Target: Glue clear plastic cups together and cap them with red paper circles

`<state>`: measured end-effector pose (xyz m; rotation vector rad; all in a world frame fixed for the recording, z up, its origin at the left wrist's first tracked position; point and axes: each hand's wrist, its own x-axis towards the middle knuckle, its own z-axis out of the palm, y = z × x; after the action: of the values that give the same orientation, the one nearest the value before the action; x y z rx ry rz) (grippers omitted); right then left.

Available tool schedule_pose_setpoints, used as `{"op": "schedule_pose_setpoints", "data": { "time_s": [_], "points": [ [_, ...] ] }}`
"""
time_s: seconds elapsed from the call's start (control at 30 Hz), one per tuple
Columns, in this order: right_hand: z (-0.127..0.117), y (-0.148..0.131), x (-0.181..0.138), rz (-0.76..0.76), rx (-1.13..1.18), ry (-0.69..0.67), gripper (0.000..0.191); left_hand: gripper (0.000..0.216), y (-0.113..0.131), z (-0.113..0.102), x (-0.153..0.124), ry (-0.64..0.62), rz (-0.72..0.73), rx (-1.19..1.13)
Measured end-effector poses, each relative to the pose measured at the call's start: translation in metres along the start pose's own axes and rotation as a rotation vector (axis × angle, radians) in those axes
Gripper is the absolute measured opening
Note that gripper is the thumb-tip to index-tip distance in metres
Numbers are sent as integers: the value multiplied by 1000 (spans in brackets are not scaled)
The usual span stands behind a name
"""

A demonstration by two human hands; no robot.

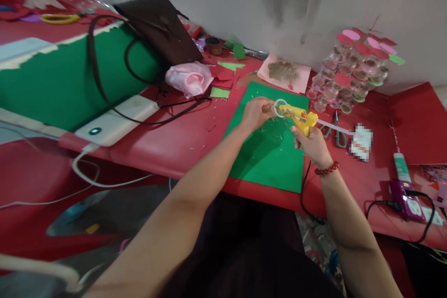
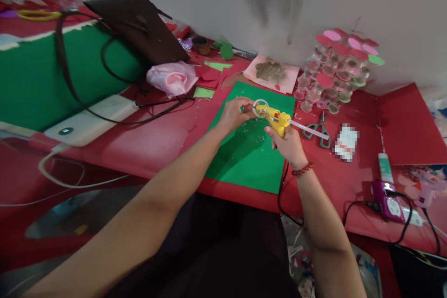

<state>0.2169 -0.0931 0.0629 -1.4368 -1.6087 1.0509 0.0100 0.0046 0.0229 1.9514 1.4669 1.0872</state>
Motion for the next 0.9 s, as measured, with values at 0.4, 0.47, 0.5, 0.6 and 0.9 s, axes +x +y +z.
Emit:
{"op": "schedule_pose_setpoints", "data": {
  "time_s": [0.4,0.47,0.5,0.6,0.9],
  "points": [
    [1,-2,0,20,-10,28,48,28,-4,2,0,8,21,-15],
    [0,-4,-1,22,-25,21,51,29,-4,2,0,9,24,-12],
    [-1,-5,-1,21,-29,12,51,30,-3,1,0,9,20,-11],
    [-2,-7,-2,14,-31,-13,51,33,-1,-1,0,15,2,-11],
    [-1,-4,0,34,7,18,49,29,0,0,-1,-12,18,-14]
  ]
}}
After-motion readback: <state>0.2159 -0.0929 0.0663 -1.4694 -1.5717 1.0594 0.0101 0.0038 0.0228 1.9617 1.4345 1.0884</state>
